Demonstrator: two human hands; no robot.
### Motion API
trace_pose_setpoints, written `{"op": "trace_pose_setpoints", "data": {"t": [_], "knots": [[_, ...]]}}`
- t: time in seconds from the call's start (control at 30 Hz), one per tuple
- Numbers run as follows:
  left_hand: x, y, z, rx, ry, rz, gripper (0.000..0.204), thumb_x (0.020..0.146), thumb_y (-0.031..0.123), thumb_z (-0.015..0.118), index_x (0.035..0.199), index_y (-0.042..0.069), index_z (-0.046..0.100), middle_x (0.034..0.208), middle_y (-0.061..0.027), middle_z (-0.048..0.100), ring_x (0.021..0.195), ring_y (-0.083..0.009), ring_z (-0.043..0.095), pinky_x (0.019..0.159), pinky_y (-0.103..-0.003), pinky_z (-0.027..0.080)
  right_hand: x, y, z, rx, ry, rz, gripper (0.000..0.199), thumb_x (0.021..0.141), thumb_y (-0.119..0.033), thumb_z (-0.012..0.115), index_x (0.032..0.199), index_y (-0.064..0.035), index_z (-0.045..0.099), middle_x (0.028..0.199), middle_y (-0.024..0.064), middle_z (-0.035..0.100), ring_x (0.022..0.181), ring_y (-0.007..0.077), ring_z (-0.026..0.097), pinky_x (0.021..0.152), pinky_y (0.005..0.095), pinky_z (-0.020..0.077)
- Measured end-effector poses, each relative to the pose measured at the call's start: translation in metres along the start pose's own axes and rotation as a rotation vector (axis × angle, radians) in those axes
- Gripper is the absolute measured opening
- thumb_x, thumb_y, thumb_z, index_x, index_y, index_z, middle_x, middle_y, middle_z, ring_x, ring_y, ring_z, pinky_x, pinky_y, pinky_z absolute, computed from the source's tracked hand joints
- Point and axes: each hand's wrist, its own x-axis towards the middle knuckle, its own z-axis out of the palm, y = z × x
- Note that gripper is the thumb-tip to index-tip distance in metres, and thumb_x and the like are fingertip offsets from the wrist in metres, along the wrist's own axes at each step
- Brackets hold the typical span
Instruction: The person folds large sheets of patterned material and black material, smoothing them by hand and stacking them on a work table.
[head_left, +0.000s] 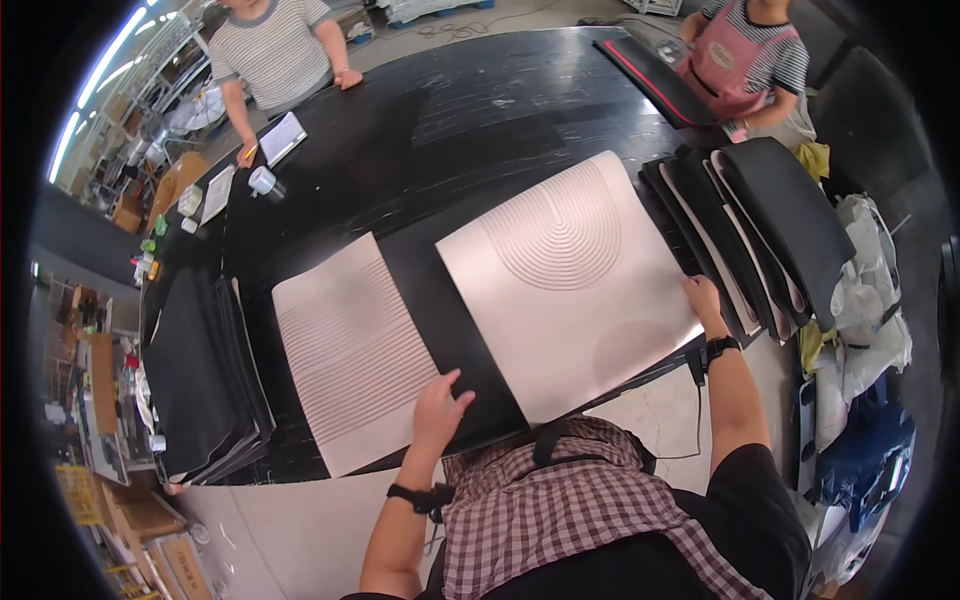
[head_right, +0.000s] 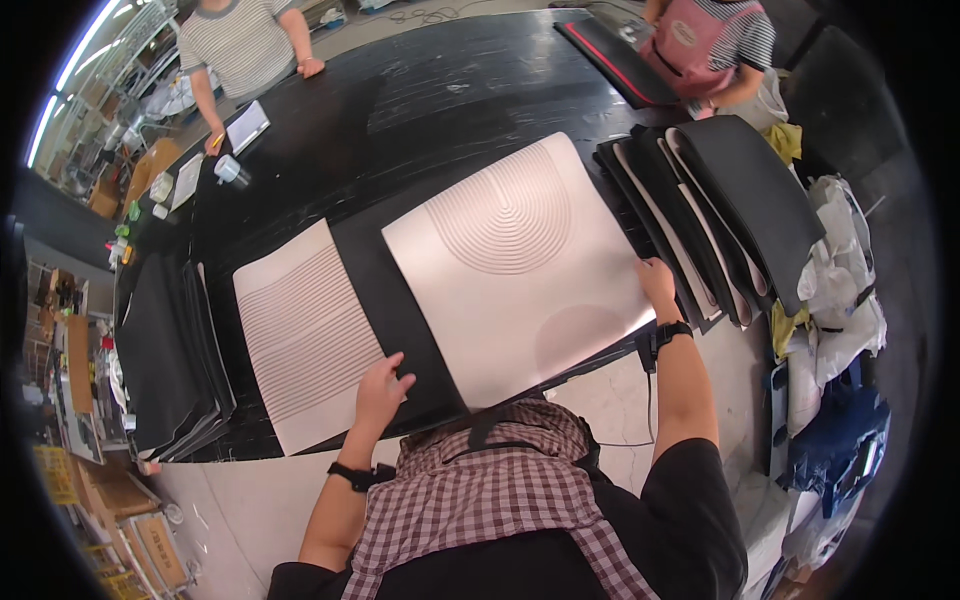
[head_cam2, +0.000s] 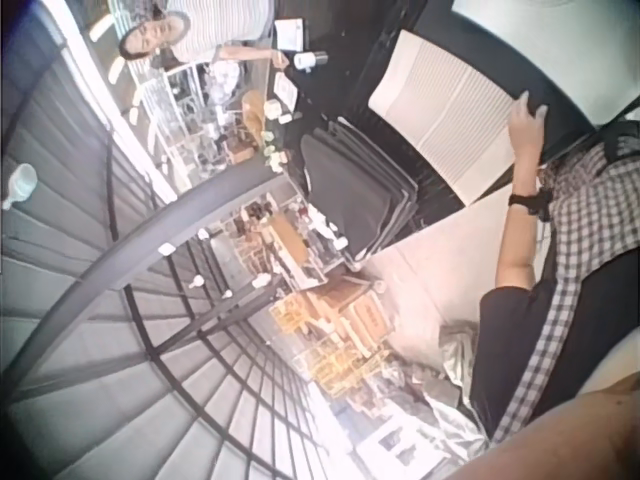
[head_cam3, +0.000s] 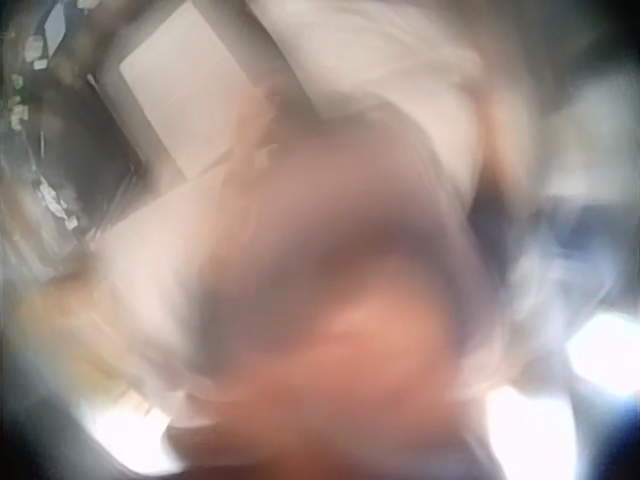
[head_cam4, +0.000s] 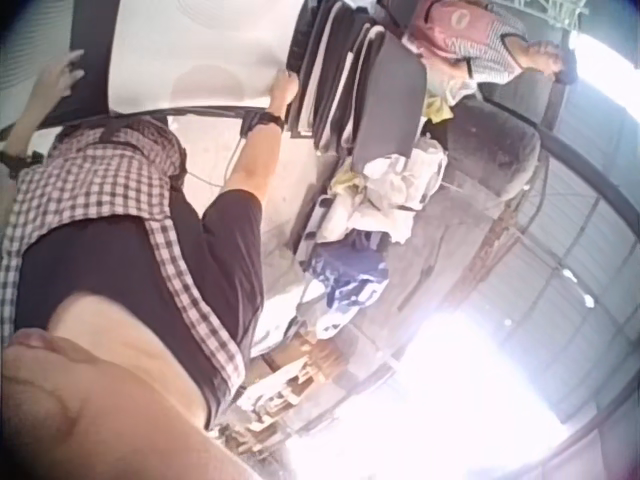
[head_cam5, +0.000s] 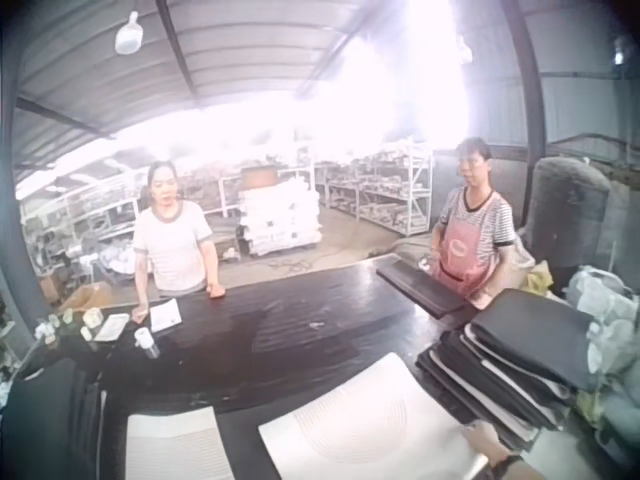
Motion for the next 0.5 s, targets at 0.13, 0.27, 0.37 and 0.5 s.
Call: {"op": "trace_pose_setpoints", "data": {"t": [0.13,0.27,0.37,0.5], "knots": [[0.076,-0.005,0.035,-0.726,0.071,-0.270,0.055,0.082,0.029,0.064,0.120,-0.005,0.046,0.097,-0.0125,0.061,0.088,-0.0167,0.056,0.081,-0.028,0.043,0.024,-0.012,-0.010,0.270,-0.138,0.042,0.057,0.081,-0.054,0.051,0.095,-0.0006,0.064,0.091,0.0162,0.064,0.095,0.0293,0.059,0.081,0.0361,0.0442],[0.153,0.015,0.033,-0.931,0.095,-0.413,0.049,0.085,0.029,0.060,0.115,-0.008,0.047,0.102,-0.0102,0.059,0.090,-0.0162,0.054,0.079,-0.027,0.042,0.051,-0.068,-0.012,0.490,-0.334,-0.169,0.056,0.086,-0.045,0.051,0.112,0.0053,0.055,0.100,0.0130,0.062,0.093,0.0201,0.057,0.079,0.0280,0.0427],[0.173,0.041,0.028,-1.087,0.218,-0.432,0.038,0.086,0.027,0.059,0.108,-0.003,0.052,0.098,-0.0070,0.059,0.086,-0.0163,0.057,0.075,-0.030,0.047,0.081,-0.103,0.018,0.317,-0.112,-0.354,0.072,0.083,-0.047,0.055,0.128,0.0055,0.037,0.121,0.0206,0.051,0.113,0.0256,0.049,0.094,0.0284,0.0369],[0.151,0.109,0.003,-1.165,0.199,-0.331,0.038,0.087,0.024,0.059,0.111,-0.004,0.052,0.103,-0.0071,0.059,0.093,-0.0161,0.055,0.081,-0.030,0.044,0.087,-0.141,0.013,0.511,-0.148,-0.275,0.090,0.080,-0.056,0.053,0.137,0.0049,0.018,0.135,0.0242,0.035,0.126,0.0306,0.035,0.101,0.0323,0.0293]]}}
